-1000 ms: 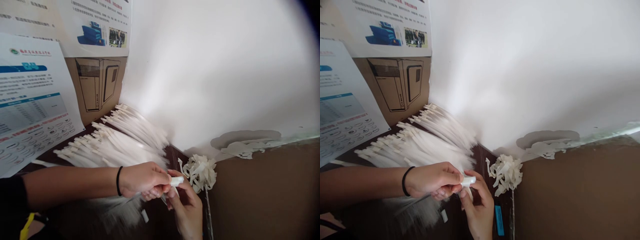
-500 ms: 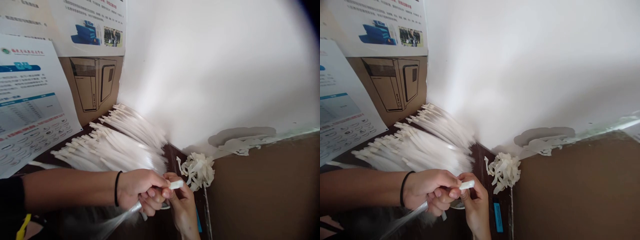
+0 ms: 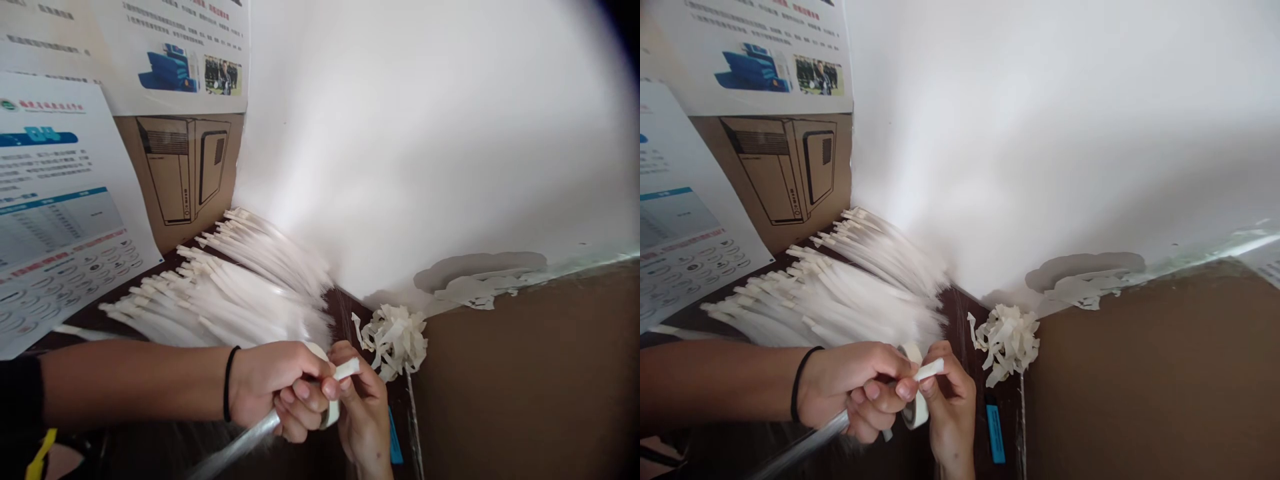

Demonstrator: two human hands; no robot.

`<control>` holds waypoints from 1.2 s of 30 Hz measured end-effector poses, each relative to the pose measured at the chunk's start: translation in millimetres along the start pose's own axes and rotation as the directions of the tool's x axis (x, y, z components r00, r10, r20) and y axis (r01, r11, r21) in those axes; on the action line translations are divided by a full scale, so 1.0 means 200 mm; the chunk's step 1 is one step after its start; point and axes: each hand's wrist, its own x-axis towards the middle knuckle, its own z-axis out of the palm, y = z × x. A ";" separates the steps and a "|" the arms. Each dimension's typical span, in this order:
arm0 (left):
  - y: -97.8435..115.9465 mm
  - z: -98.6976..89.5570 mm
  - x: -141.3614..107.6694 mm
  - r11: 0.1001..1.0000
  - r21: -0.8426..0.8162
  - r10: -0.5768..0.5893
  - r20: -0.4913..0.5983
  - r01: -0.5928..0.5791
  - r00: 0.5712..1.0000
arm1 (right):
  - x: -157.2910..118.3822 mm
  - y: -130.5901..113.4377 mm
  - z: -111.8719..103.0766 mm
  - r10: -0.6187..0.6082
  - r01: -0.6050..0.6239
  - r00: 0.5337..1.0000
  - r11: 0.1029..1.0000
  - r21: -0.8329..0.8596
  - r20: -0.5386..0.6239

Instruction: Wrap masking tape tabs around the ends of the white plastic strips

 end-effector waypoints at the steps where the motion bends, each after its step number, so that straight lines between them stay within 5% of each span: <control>1: 0.00 0.00 0.00 1.000 0.009 -0.007 0.005 0.006 1.000 | 0.00 0.00 0.00 -0.004 0.003 1.000 1.000 0.009 0.010; 10: -0.01 0.00 0.00 0.997 0.078 -0.030 0.026 0.027 0.999 | 0.00 -0.01 0.00 0.066 -0.068 0.997 0.993 0.095 0.028; 16: 0.02 -0.04 0.03 0.981 0.132 -0.150 0.053 0.142 0.987 | -0.01 -0.03 0.01 0.097 -0.091 0.994 0.989 0.119 -0.043; 19: 0.02 -0.06 0.06 0.921 0.387 -0.012 -0.096 0.049 0.995 | 0.00 -0.04 0.02 0.131 -0.123 0.989 0.987 0.102 -0.074; 25: 0.01 -0.05 0.06 0.738 0.669 0.289 -0.197 -0.087 0.937 | 0.00 -0.02 0.00 0.196 -0.192 0.967 0.981 0.038 -0.164; 36: 0.04 -0.07 0.06 0.637 0.765 0.393 -0.214 -0.097 0.894 | -0.02 0.03 -0.01 0.202 -0.234 0.938 0.969 -0.084 -0.283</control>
